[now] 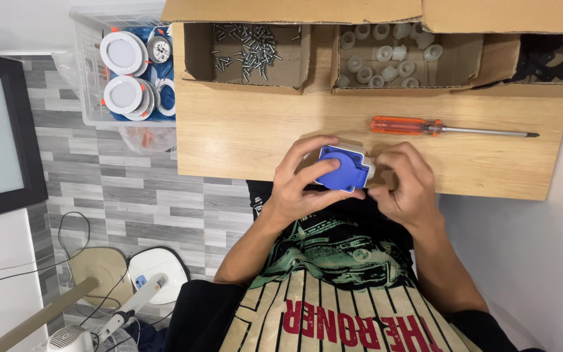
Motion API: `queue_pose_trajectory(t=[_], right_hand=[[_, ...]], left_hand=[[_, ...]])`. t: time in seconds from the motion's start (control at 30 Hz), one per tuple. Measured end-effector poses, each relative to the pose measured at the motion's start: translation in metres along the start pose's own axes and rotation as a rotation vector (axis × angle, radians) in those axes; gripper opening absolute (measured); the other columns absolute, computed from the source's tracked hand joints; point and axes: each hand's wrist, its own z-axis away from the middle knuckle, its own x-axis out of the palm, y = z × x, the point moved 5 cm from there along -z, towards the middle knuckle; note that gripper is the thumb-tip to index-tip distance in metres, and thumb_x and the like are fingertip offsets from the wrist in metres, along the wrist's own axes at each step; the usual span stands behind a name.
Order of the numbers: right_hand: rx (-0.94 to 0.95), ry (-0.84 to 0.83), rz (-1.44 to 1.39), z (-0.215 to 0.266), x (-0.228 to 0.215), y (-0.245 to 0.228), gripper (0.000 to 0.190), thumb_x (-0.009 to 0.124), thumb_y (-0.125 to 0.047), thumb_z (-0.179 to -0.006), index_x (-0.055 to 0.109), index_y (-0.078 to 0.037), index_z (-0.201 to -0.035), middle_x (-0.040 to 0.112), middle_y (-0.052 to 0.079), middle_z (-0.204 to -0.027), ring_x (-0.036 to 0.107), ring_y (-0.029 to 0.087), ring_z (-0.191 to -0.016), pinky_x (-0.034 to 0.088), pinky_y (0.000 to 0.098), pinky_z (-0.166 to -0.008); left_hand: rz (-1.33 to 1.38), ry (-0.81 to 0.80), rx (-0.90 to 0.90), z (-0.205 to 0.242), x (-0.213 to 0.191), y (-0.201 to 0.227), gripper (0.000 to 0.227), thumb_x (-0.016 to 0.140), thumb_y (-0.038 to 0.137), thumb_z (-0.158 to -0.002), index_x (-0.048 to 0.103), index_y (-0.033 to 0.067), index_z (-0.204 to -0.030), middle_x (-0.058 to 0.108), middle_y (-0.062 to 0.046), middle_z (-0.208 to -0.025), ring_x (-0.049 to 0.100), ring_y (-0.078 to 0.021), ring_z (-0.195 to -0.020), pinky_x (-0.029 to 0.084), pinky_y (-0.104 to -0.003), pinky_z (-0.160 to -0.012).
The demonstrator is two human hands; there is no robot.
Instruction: The person assembles a blue electrical box by inserting screws and tightening them with an orange screwdriver. They also attach a white plastic cover and a black component to the box, repeatedly using the screwdriver to secure the parts.
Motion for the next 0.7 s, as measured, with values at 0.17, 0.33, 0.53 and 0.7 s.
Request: queue_pose_trajectory(t=[0.17,0.33,0.53,0.7], right_hand=[[-0.23,-0.07,0.104,-0.005,-0.011,-0.01,0.039,0.079,-0.024,-0.1,0.068,-0.002,-0.13,0.068,0.022,-0.112,0.068,0.036,-0.084,0.062,0.0503,-0.069],[-0.252,-0.06,0.083,-0.01,-0.009,-0.019,0.022,0.077,-0.001,-0.1,0.075,-0.003,-0.122,0.073,0.02,-0.108,0.071,0.036,-0.08,0.061,0.0458,-0.065],[-0.252,-0.175,0.303,-0.001,0.0,-0.01,0.021,0.06,-0.027,-0.113,0.058,-0.01,-0.124,0.063,0.019,-0.112,0.063,0.035,-0.082,0.06,0.0469,-0.065],[-0.25,-0.206,0.388,0.001,0.005,-0.004,0.04,0.041,-0.047,-0.116,0.055,-0.009,-0.118,0.061,0.019,-0.115,0.062,0.033,-0.082,0.06,0.046,-0.069]], left_hand=[[0.013,0.0,-0.041,-0.005,-0.006,0.0,0.061,0.104,0.023,-0.075,0.071,0.0093,-0.125,0.073,-0.026,-0.128,0.078,-0.041,-0.106,0.065,-0.048,-0.094],[0.019,-0.008,-0.065,-0.005,-0.005,0.002,0.062,0.104,0.024,-0.074,0.071,0.0099,-0.125,0.074,-0.025,-0.128,0.079,-0.0385,-0.106,0.065,-0.045,-0.095],[-0.057,-0.026,-0.029,-0.003,-0.003,0.003,0.058,0.103,0.025,-0.075,0.072,0.0102,-0.122,0.075,-0.023,-0.128,0.079,-0.0379,-0.106,0.066,-0.047,-0.095],[-0.039,-0.016,-0.019,-0.001,0.001,0.004,0.057,0.103,0.025,-0.075,0.073,0.0099,-0.121,0.075,-0.023,-0.127,0.08,-0.0392,-0.108,0.066,-0.047,-0.095]])
